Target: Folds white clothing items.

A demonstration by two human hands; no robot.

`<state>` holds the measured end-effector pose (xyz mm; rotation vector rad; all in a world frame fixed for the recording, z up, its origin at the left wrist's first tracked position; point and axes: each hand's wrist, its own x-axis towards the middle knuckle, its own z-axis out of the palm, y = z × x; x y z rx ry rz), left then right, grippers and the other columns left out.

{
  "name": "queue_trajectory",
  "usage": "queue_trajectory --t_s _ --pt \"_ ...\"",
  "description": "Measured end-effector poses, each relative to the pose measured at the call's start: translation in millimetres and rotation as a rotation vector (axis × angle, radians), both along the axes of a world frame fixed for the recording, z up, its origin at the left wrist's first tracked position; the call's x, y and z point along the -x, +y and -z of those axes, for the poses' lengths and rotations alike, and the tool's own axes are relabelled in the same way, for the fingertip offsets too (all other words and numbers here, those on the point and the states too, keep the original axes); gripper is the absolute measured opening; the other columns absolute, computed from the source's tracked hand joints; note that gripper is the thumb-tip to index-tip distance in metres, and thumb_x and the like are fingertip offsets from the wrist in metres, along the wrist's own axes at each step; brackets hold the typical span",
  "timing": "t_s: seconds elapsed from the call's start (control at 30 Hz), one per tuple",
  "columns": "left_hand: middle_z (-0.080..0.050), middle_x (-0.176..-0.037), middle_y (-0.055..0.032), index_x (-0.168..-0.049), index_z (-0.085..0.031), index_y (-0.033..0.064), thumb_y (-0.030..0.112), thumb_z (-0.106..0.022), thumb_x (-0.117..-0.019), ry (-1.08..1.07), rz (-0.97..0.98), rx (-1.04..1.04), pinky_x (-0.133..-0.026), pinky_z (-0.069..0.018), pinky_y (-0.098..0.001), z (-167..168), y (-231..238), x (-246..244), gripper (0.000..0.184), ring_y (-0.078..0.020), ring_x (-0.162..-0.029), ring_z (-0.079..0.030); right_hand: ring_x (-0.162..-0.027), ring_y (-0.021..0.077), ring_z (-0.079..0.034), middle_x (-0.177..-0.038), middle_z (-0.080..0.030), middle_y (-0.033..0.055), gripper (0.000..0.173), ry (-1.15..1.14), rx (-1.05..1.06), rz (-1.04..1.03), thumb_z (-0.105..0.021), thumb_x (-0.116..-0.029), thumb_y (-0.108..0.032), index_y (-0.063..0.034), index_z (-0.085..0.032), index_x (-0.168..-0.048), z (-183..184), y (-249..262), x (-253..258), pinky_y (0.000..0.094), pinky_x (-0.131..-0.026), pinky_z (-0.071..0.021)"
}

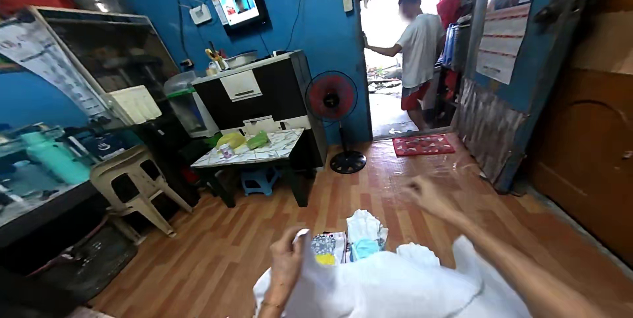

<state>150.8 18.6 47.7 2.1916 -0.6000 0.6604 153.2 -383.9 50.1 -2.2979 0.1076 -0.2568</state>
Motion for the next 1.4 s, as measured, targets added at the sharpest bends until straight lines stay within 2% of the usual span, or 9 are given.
queue_trajectory --t_s 0.13,0.27,0.57,0.73,0.83,0.93,1.03,1.17,1.4 --pt "-0.076 -0.091 -0.0049 -0.111 -0.072 0.0037 0.008 -0.057 -0.0988 -0.053 0.197 0.041 -0.073 -0.0606 -0.0308 -10.6 -66.7 -5.6 0.02 -0.0101 -0.077 -0.072 -0.107 0.0211 -0.067 -0.122 -0.066 0.0178 0.058 -0.029 -0.326 -0.69 -0.074 -0.0935 -0.027 0.0032 -0.053 -0.139 -11.6 123.3 9.7 0.0384 -0.095 -0.0561" --pt "-0.072 -0.083 -0.0038 -0.112 -0.066 0.0005 0.013 -0.053 -0.103 -0.054 0.179 0.088 -0.068 -0.0584 -0.0265 -17.8 -72.0 -5.4 0.02 -0.0075 -0.071 -0.069 -0.07 0.0049 -0.057 -0.08 -0.062 0.0017 0.024 -0.22 -0.465 -0.606 -0.059 -0.1017 -0.021 0.0015 -0.067 -0.102 -20.5 146.7 -4.7 0.0252 -0.068 -0.0509" --pt "-0.07 -0.075 -0.0101 -0.099 -0.074 0.007 0.035 -0.073 -0.0926 0.147 -0.115 -0.351 -0.068 -0.0561 -0.054 -78.8 18.9 3.6 0.028 -0.0272 -0.069 -0.069 -0.089 0.0112 -0.067 -0.098 -0.071 0.006 0.026 -0.265 -0.306 -0.36 -0.053 -0.1062 -0.025 -0.0057 -0.071 -0.113 -80.4 119.8 -41.6 0.0343 -0.086 -0.055" --pt "-0.07 -0.074 -0.0005 -0.1 -0.074 0.0056 0.023 -0.066 -0.0971 0.218 -0.113 -0.085 -0.059 -0.0564 -0.0294 -81.4 65.4 7.0 0.019 -0.0082 -0.06 -0.064 -0.087 0.0193 -0.066 -0.095 -0.069 0.0113 0.021 -0.283 -0.401 -0.225 -0.055 -0.1063 -0.018 -0.002 -0.068 -0.109 -99.8 97.7 -55.8 0.0425 -0.084 -0.0548" --pt "-0.071 -0.092 0.001 -0.102 -0.071 0.0029 0.02 -0.066 -0.0955 0.287 0.019 0.243 -0.075 -0.0558 -0.0224 -61.5 52.5 8.3 0.019 -0.0035 -0.081 -0.066 -0.088 0.0171 -0.066 -0.098 -0.067 0.0109 0.021 -0.275 -0.497 -0.356 -0.05 -0.1079 -0.017 -0.0009 -0.064 -0.112 -95.3 106.6 -59.7 0.0391 -0.083 -0.0566" --pt "-0.062 -0.138 -0.011 -0.136 -0.056 -0.0006 0.039 -0.076 -0.0861 0.279 0.241 0.277 -0.102 -0.0523 -0.0389 -45.1 14.6 6.2 0.067 -0.0188 -0.126 -0.059 -0.099 0.0154 -0.066 -0.107 -0.07 0.0126 0.028 -0.292 -0.163 -0.669 -0.053 -0.106 -0.02 0.0016 -0.067 -0.116 -99.1 129.0 -46.3 0.0361 -0.094 -0.0531" --pt "-0.058 -0.142 -0.0131 -0.149 -0.04 -0.0049 0.051 -0.081 -0.0797 0.202 0.404 0.312 -0.104 -0.0523 -0.0358 -46.5 -26.4 3.8 0.098 -0.0169 -0.128 -0.059 -0.088 0.0186 -0.068 -0.097 -0.073 0.0126 0.027 -0.345 0.075 -0.923 -0.063 -0.1022 -0.024 -0.0004 -0.072 -0.109 -99.8 155.1 -28.6 0.0399 -0.083 -0.0548" --pt "-0.07 -0.117 -0.0099 -0.138 -0.049 -0.0081 0.008 -0.074 -0.088 0.362 0.53 0.518 -0.089 -0.0596 -0.0301 -53.1 -45.7 0.7 0.058 -0.0121 -0.101 -0.07 -0.087 0.0236 -0.07 -0.094 -0.072 0.0124 0.029 -0.392 0.117 -0.829 -0.058 -0.1042 -0.028 -0.0026 -0.072 -0.108 -106.4 163.3 -23.6 0.0483 -0.081 -0.0553" --pt "-0.074 -0.087 -0.0019 -0.108 -0.069 0.0 0.007 -0.069 -0.0935 0.626 0.405 0.396 -0.072 -0.0615 -0.0277 -45.0 -30.0 -3.7 0.016 -0.0085 -0.076 -0.071 -0.092 0.0242 -0.071 -0.099 -0.073 0.0138 0.023 -0.582 -0.045 -0.399 -0.058 -0.1041 -0.02 -0.0003 -0.071 -0.108 -138.7 147.6 -62.4 0.0468 -0.087 -0.0566"
